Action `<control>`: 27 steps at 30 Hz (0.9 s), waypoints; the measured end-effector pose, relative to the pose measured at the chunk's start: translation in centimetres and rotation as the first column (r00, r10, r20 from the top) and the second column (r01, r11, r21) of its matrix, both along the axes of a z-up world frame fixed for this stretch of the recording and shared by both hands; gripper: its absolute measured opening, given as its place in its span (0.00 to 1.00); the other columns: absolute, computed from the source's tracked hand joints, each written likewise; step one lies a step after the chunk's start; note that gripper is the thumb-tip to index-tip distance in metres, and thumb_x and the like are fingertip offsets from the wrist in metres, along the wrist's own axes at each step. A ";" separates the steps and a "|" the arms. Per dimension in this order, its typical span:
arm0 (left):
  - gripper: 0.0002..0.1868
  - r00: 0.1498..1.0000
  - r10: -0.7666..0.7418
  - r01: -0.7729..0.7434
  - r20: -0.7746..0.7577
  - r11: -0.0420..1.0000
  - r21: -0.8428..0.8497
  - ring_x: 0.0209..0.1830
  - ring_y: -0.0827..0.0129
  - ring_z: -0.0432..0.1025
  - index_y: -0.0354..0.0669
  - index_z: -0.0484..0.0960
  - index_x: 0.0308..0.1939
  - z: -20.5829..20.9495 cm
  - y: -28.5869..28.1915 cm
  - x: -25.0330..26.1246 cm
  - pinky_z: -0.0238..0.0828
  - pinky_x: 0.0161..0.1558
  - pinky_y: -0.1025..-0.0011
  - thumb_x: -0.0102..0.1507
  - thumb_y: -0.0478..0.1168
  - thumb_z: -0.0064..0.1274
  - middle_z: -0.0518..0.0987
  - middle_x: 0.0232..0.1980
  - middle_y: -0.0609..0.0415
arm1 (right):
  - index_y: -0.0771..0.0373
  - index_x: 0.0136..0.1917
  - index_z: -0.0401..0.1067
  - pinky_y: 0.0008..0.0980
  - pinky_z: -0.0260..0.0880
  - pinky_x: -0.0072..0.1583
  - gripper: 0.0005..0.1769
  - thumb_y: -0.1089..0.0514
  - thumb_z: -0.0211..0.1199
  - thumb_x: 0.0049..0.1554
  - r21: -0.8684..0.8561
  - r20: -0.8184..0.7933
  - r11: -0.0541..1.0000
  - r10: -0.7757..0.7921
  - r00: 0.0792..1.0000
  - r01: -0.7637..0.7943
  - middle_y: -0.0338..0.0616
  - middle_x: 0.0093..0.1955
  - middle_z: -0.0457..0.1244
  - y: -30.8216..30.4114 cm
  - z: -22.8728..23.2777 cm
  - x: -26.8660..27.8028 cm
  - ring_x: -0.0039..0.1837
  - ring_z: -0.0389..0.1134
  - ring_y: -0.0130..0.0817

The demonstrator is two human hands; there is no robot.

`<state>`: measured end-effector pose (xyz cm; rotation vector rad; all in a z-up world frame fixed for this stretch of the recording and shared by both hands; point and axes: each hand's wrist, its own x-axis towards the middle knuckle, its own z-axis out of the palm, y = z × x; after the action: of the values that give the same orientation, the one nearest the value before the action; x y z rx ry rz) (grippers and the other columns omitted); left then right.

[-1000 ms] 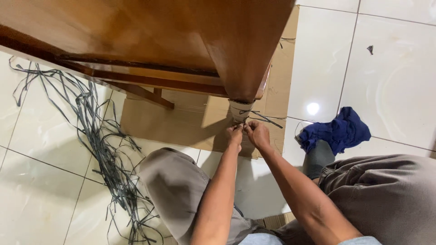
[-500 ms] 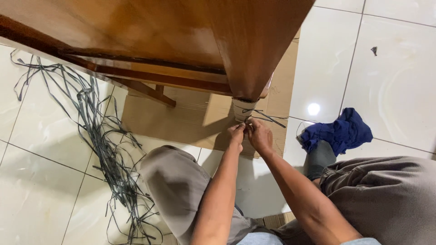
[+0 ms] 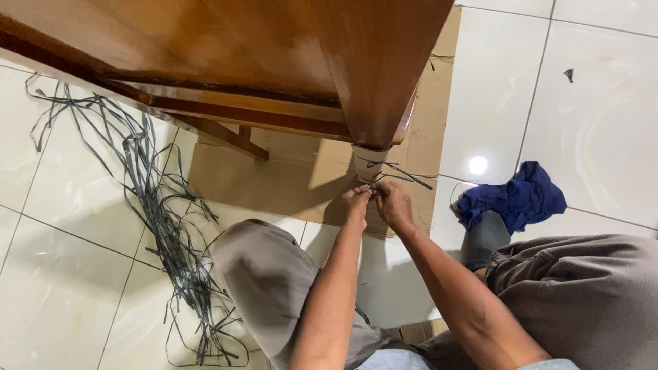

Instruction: Wrapping a wooden chair leg with cardboard and securing it with plastic ties

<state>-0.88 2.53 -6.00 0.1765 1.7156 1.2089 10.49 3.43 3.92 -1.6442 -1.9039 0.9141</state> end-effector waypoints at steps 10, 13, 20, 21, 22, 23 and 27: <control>0.07 0.969 -0.122 0.146 -0.216 0.984 0.103 0.34 0.72 0.75 0.40 0.90 0.41 -1.5 0.1 0.1 0.73 0.42 0.71 0.60 0.36 0.63 0.85 0.34 0.51 | 0.51 0.51 0.79 0.55 0.73 0.54 0.08 0.54 0.63 0.58 -0.095 -0.027 0.995 -0.019 0.999 0.016 0.52 0.45 0.69 0.5 -0.6 0.3 0.52 0.72 0.60; 0.06 0.911 -0.146 0.185 -0.385 0.980 0.066 0.27 0.77 0.71 0.40 0.89 0.35 -1.6 0.0 -0.1 0.69 0.33 0.71 0.58 0.38 0.62 0.82 0.26 0.56 | 0.51 0.51 0.79 0.57 0.73 0.54 0.08 0.54 0.65 0.57 -0.101 -0.029 0.995 -0.006 1.000 0.003 0.53 0.46 0.69 0.4 -1.0 0.3 0.52 0.72 0.60; 0.06 0.851 -0.083 0.143 -0.519 0.987 0.077 0.34 0.55 0.77 0.27 0.86 0.33 -6.0 1.9 -0.2 0.73 0.38 0.60 0.57 0.31 0.59 0.83 0.30 0.37 | 0.48 0.53 0.78 0.53 0.72 0.58 0.09 0.49 0.64 0.60 -0.193 0.005 0.970 -0.153 0.988 0.151 0.48 0.48 0.72 0.0 -0.6 1.2 0.56 0.73 0.55; 0.07 0.831 -0.083 0.135 -0.550 0.989 0.054 0.39 0.48 0.81 0.31 0.87 0.37 -5.4 2.1 -0.1 0.76 0.42 0.59 0.56 0.31 0.61 0.84 0.33 0.38 | 0.47 0.54 0.78 0.52 0.72 0.58 0.09 0.48 0.64 0.60 -0.200 0.032 0.963 -0.178 0.983 0.181 0.46 0.49 0.72 0.0 -0.6 1.5 0.56 0.73 0.53; 0.07 0.832 -0.085 0.138 -0.548 0.989 0.056 0.39 0.48 0.81 0.31 0.87 0.37 -5.3 2.0 0.0 0.76 0.42 0.59 0.56 0.31 0.61 0.84 0.33 0.38 | 0.47 0.54 0.78 0.52 0.72 0.58 0.09 0.48 0.64 0.60 -0.198 0.034 0.963 -0.181 0.983 0.184 0.46 0.49 0.72 0.1 -0.5 1.7 0.56 0.73 0.53; 0.07 0.874 -0.050 0.089 -0.484 0.994 0.059 0.39 0.54 0.79 0.31 0.87 0.37 -5.2 2.0 0.0 0.74 0.43 0.59 0.56 0.31 0.60 0.84 0.34 0.40 | 0.45 0.53 0.78 0.51 0.73 0.58 0.09 0.46 0.64 0.60 -0.215 0.059 0.956 -0.193 0.979 0.201 0.44 0.49 0.72 0.2 -0.4 1.8 0.56 0.73 0.52; 0.13 0.910 -0.059 0.037 -0.410 0.997 -0.060 0.48 0.47 0.80 0.31 0.86 0.39 1.0 0.5 0.0 0.72 0.49 0.53 0.57 0.39 0.63 0.84 0.40 0.37 | 0.47 0.51 0.78 0.53 0.74 0.57 0.08 0.47 0.62 0.61 -0.212 0.100 0.960 -0.165 0.981 0.183 0.46 0.48 0.71 0.3 0.3 2.5 0.54 0.73 0.54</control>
<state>-0.85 3.08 -4.98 0.4687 2.0905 1.1449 12.99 3.77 4.18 -1.9724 -1.7243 1.0295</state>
